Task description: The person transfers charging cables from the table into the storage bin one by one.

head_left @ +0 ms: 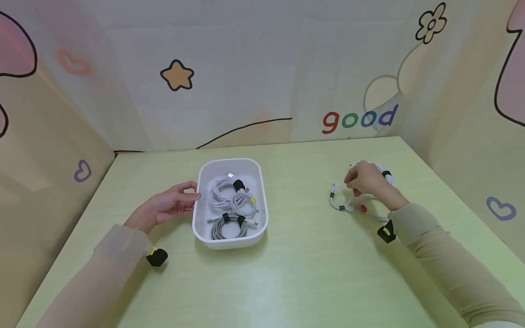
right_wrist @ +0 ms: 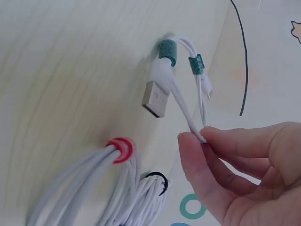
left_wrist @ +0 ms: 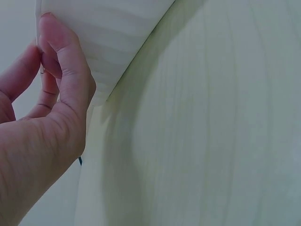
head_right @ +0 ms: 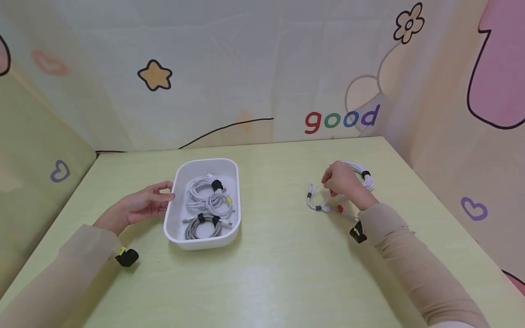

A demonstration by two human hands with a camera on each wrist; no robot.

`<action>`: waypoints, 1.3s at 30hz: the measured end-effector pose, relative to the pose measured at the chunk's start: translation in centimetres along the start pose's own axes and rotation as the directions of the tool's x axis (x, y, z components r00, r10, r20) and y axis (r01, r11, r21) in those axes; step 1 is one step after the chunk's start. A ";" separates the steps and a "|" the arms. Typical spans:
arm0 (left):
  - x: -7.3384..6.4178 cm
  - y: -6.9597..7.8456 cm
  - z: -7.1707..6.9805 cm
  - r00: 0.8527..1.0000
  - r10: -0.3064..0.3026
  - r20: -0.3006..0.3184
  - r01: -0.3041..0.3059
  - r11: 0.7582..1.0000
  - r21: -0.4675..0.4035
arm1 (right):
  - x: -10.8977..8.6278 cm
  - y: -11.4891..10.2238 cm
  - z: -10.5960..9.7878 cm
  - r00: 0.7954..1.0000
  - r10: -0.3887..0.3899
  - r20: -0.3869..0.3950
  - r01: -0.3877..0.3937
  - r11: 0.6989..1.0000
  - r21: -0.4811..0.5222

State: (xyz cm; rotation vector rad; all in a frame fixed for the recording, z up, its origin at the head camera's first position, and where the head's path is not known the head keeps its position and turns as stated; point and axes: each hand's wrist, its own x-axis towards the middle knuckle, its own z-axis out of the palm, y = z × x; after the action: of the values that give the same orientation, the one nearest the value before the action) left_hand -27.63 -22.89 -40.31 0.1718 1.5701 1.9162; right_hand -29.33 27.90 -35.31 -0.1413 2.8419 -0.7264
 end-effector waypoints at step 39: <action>0.1 0.0 -0.3 0.999 -0.007 -0.035 0.008 1.000 0.027 | 4.0 -6.6 1.7 0.993 -0.038 0.113 0.000 0.949 0.316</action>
State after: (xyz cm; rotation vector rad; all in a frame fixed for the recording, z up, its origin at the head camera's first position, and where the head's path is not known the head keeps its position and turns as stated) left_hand -27.81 -23.11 -40.44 0.1450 1.6177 1.9024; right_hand -32.55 20.78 -34.24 -0.1559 2.5752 -1.1247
